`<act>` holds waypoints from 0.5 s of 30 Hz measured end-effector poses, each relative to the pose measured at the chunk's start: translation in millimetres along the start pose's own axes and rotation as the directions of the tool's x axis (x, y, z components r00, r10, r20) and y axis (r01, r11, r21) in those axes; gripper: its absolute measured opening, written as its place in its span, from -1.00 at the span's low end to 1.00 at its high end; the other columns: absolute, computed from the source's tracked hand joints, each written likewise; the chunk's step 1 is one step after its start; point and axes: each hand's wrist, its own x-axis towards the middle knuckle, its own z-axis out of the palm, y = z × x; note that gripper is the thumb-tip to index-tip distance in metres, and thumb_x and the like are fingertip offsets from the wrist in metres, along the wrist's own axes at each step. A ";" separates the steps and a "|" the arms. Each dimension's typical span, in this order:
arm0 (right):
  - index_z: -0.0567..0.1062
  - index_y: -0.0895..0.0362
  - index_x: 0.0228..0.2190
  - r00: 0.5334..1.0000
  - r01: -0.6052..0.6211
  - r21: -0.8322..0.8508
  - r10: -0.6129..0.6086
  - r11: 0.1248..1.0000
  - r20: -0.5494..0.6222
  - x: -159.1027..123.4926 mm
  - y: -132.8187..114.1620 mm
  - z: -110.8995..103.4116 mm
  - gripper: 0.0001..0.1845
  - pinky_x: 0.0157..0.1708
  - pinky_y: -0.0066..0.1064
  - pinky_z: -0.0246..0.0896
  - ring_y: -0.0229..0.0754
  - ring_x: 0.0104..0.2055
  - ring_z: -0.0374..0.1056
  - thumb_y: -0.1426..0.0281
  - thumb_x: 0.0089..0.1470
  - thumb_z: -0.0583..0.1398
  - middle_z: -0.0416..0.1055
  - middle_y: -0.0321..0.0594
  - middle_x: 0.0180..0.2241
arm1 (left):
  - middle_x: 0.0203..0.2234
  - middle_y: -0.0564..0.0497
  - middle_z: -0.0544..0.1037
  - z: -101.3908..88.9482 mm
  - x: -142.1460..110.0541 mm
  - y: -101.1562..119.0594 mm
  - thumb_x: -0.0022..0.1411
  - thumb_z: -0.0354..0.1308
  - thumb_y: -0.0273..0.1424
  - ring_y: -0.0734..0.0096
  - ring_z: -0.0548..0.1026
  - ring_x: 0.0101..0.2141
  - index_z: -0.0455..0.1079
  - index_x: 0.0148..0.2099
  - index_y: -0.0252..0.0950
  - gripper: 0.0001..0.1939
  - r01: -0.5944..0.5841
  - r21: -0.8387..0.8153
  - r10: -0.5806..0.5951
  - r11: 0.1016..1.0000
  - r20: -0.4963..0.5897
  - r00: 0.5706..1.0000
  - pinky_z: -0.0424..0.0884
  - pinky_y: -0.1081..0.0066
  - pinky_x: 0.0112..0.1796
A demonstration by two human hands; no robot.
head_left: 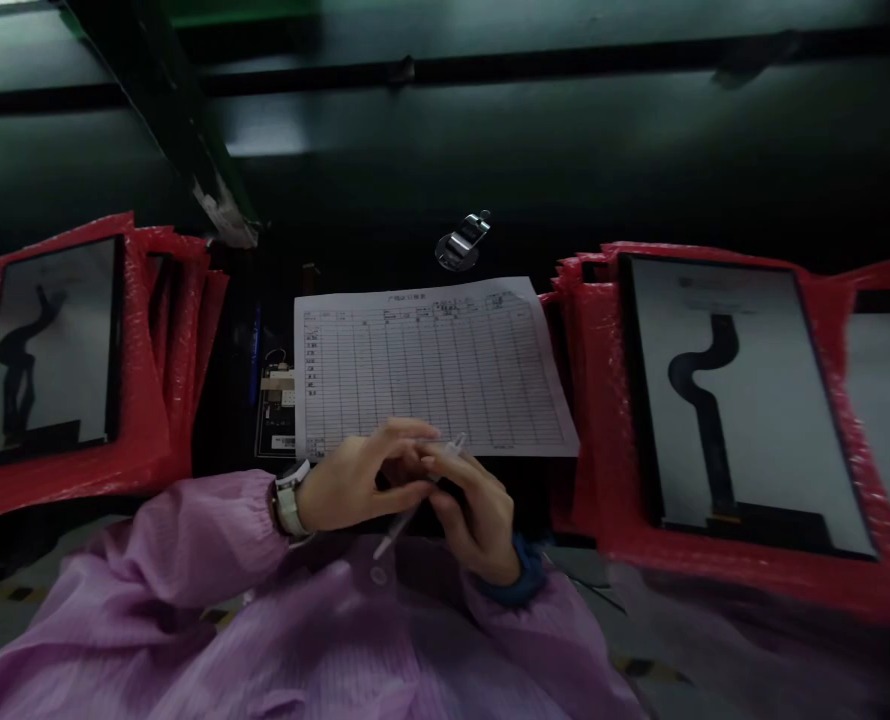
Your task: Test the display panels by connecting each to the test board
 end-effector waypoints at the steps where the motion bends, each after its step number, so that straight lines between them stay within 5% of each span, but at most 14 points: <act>1: 0.42 0.04 0.06 1.000 -0.009 -0.004 0.009 1.000 -0.013 1.3 -3.3 -1.0 -0.70 -0.22 -0.28 0.55 -0.08 -0.11 0.58 0.40 0.32 0.12 0.60 -0.07 -0.09 | -0.44 0.14 0.54 0.8 -2.3 -1.3 0.41 0.17 -0.37 0.60 0.51 -0.49 0.19 0.20 -0.21 -0.62 -0.070 0.086 0.075 0.994 -0.056 0.996 0.44 0.62 -0.44; 6: 0.45 0.05 0.05 0.973 0.057 -0.062 -0.069 0.996 -0.222 11.6 -8.4 -13.5 -0.54 -0.24 -0.29 0.60 -0.09 -0.12 0.61 0.66 0.17 0.21 0.58 -0.10 -0.01 | -0.38 0.04 0.56 0.3 -1.2 -0.6 0.49 0.00 -0.40 0.51 0.54 -0.42 0.27 0.02 -0.28 -0.87 -0.142 0.435 0.261 0.889 -0.227 0.938 0.48 0.53 -0.38; 9: 0.50 0.06 -0.03 0.927 0.042 -0.360 -0.171 0.932 -0.335 22.3 3.6 -21.3 -0.55 -0.27 -0.33 0.56 -0.10 -0.17 0.60 0.69 0.10 0.25 0.60 -0.15 -0.12 | -0.32 -0.08 0.57 1.0 4.7 -2.8 0.44 -0.02 -0.48 0.37 0.55 -0.29 0.30 -0.06 -0.34 -0.90 -0.197 0.601 0.324 0.775 -0.110 0.940 0.54 0.40 -0.25; 15: 0.48 0.05 -0.12 0.957 0.029 -0.599 -0.196 0.800 -0.215 34.6 25.9 -21.9 -0.72 -0.25 -0.41 0.48 -0.19 -0.24 0.56 0.62 0.19 0.20 0.58 -0.19 -0.26 | -0.21 -0.15 0.61 8.1 5.8 -15.8 0.39 0.00 -0.51 0.27 0.58 -0.17 0.40 -0.04 -0.42 -0.81 -0.346 0.733 0.345 0.586 0.161 0.925 0.57 0.33 -0.11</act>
